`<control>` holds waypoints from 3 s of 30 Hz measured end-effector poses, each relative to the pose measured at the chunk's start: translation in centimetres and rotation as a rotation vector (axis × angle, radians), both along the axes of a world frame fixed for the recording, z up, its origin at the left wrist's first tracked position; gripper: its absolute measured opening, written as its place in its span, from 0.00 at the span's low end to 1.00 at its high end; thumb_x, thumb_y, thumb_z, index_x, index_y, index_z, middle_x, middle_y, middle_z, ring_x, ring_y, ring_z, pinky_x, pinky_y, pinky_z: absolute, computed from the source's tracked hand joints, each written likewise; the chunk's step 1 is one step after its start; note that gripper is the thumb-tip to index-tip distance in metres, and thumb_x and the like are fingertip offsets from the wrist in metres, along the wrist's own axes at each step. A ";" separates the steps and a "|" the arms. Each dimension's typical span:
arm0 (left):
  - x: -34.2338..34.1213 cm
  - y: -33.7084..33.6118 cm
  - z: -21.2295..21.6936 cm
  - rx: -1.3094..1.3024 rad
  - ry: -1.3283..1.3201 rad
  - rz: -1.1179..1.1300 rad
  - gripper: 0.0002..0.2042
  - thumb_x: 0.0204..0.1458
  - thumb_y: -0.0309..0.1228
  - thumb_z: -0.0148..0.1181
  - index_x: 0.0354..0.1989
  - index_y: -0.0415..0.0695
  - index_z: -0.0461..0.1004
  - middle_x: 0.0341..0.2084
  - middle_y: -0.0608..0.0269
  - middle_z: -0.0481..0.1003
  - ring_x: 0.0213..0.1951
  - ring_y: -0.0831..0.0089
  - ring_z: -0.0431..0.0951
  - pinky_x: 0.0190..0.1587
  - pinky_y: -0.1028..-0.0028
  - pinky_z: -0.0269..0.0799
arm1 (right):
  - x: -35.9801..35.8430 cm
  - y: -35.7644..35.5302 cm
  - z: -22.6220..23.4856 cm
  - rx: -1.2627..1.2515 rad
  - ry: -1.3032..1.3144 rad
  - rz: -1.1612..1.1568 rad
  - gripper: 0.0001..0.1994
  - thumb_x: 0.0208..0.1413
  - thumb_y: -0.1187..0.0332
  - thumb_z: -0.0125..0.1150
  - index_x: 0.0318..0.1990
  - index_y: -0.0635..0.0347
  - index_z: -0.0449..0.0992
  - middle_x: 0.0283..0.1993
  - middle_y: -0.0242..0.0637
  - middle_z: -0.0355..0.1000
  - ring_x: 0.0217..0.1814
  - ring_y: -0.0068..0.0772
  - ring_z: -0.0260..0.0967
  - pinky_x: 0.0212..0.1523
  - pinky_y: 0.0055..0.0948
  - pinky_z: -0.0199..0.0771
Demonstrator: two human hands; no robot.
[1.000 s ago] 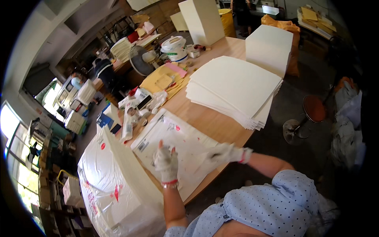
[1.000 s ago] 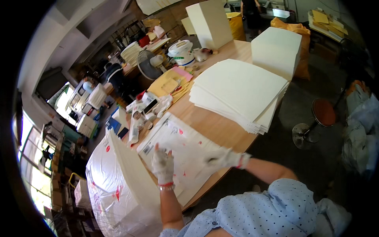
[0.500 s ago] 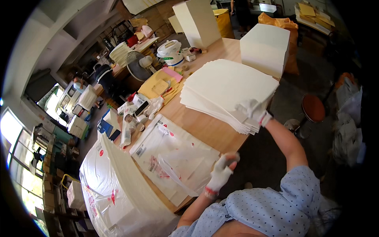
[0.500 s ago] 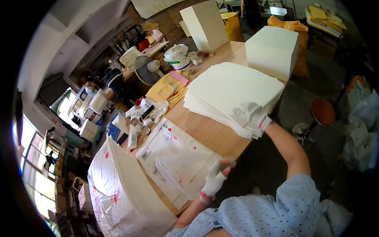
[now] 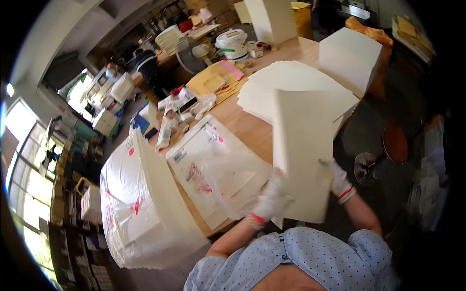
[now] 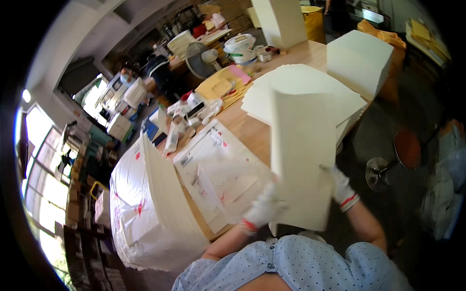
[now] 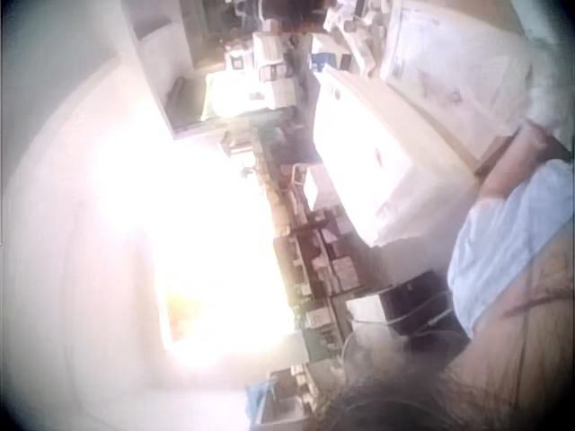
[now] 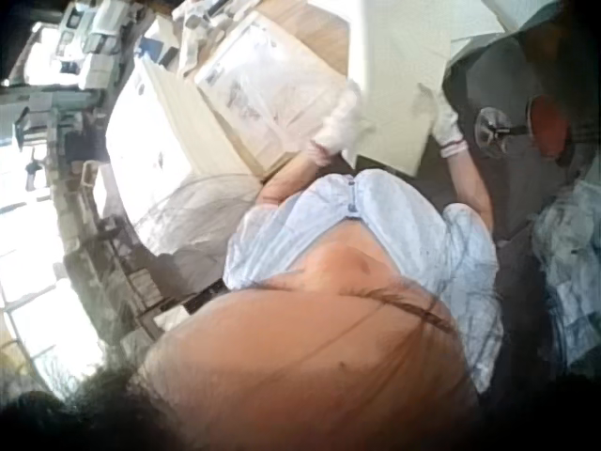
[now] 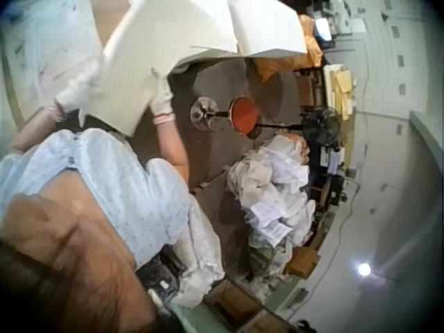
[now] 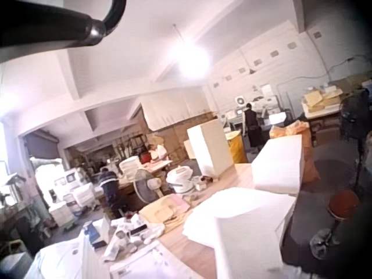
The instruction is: The person repeatedly picks up white rectangular sheets from a stack on a table and places them into white plastic bags with red text. The person wears white gloves and continues this repetitive packing process throughout the clip.
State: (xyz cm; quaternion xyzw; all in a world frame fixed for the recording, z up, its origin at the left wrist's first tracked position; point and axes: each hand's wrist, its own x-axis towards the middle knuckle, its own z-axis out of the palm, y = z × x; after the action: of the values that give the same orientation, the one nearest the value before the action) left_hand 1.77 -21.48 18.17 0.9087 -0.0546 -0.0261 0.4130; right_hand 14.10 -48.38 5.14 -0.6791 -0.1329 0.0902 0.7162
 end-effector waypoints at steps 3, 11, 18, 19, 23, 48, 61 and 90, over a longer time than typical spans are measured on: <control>-1.6 -4.7 -4.1 0.419 -0.073 -0.102 0.34 0.40 0.34 0.62 0.57 0.35 0.58 0.62 0.33 0.45 0.65 0.40 0.41 0.64 0.56 0.44 | -6.3 10.5 4.2 0.071 -0.015 -0.105 0.19 0.53 0.69 0.58 0.51 0.67 0.67 0.42 0.37 0.72 0.45 0.24 0.67 0.46 0.26 0.68; -1.3 12.6 5.1 0.585 -0.489 0.882 0.30 0.46 0.39 0.61 0.56 0.38 0.60 0.38 0.47 0.73 0.40 0.55 0.73 0.44 0.60 0.68 | -8.9 6.5 11.4 -0.226 -0.261 -0.172 0.11 0.47 0.71 0.58 0.38 0.69 0.73 0.30 0.43 0.74 0.28 0.32 0.73 0.30 0.30 0.72; 6.4 23.7 0.4 -1.339 -0.057 0.434 0.18 0.55 0.28 0.50 0.54 0.39 0.61 0.37 0.58 0.74 0.29 0.78 0.72 0.33 0.75 0.71 | -11.5 5.7 11.7 -0.854 -0.727 0.071 0.07 0.48 0.70 0.55 0.33 0.61 0.76 0.34 0.45 0.73 0.26 0.45 0.71 0.26 0.37 0.72; 6.8 23.3 -0.2 -1.121 -0.107 0.446 0.17 0.55 0.28 0.48 0.53 0.39 0.62 0.36 0.58 0.74 0.30 0.76 0.72 0.34 0.73 0.71 | -10.8 6.5 10.2 -1.011 -0.765 0.154 0.07 0.49 0.70 0.54 0.35 0.59 0.76 0.33 0.43 0.73 0.27 0.44 0.72 0.28 0.37 0.73; 4.0 12.1 1.1 -1.026 0.108 0.174 0.19 0.52 0.31 0.47 0.53 0.40 0.62 0.39 0.52 0.72 0.37 0.64 0.73 0.41 0.66 0.71 | -6.2 16.2 12.2 -1.509 -0.475 0.578 0.11 0.52 0.64 0.50 0.39 0.56 0.76 0.35 0.45 0.74 0.35 0.45 0.73 0.35 0.34 0.73; -13.3 21.2 -14.1 -0.135 0.026 1.035 0.08 0.54 0.29 0.46 0.40 0.41 0.66 0.30 0.51 0.72 0.32 0.60 0.74 0.35 0.64 0.68 | 1.2 18.0 -3.4 -0.811 -0.256 0.392 0.33 0.57 0.53 0.44 0.67 0.51 0.42 0.46 0.58 0.69 0.46 0.58 0.69 0.47 0.47 0.66; -20.6 9.1 -16.8 -0.181 -0.003 1.118 0.04 0.47 0.23 0.47 0.32 0.39 0.64 0.25 0.49 0.68 0.29 0.58 0.69 0.34 0.67 0.66 | -7.6 8.6 -5.2 -0.719 -0.355 0.065 0.28 0.56 0.61 0.44 0.64 0.54 0.52 0.36 0.52 0.71 0.37 0.56 0.69 0.36 0.47 0.68; -40.3 42.1 8.2 -0.054 -1.051 1.492 0.12 0.53 0.30 0.46 0.40 0.33 0.66 0.40 0.51 0.69 0.43 0.62 0.69 0.50 0.65 0.65 | -22.0 43.6 15.1 0.193 0.401 1.274 0.14 0.58 0.58 0.53 0.41 0.61 0.70 0.27 0.30 0.70 0.25 0.20 0.68 0.26 0.20 0.69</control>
State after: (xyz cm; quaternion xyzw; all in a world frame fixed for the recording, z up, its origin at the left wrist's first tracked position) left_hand -38.54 20.65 26.37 0.5933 0.3655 0.6662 0.2657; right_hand -7.87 -4.83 20.22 -0.3712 -0.3792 0.6071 0.5915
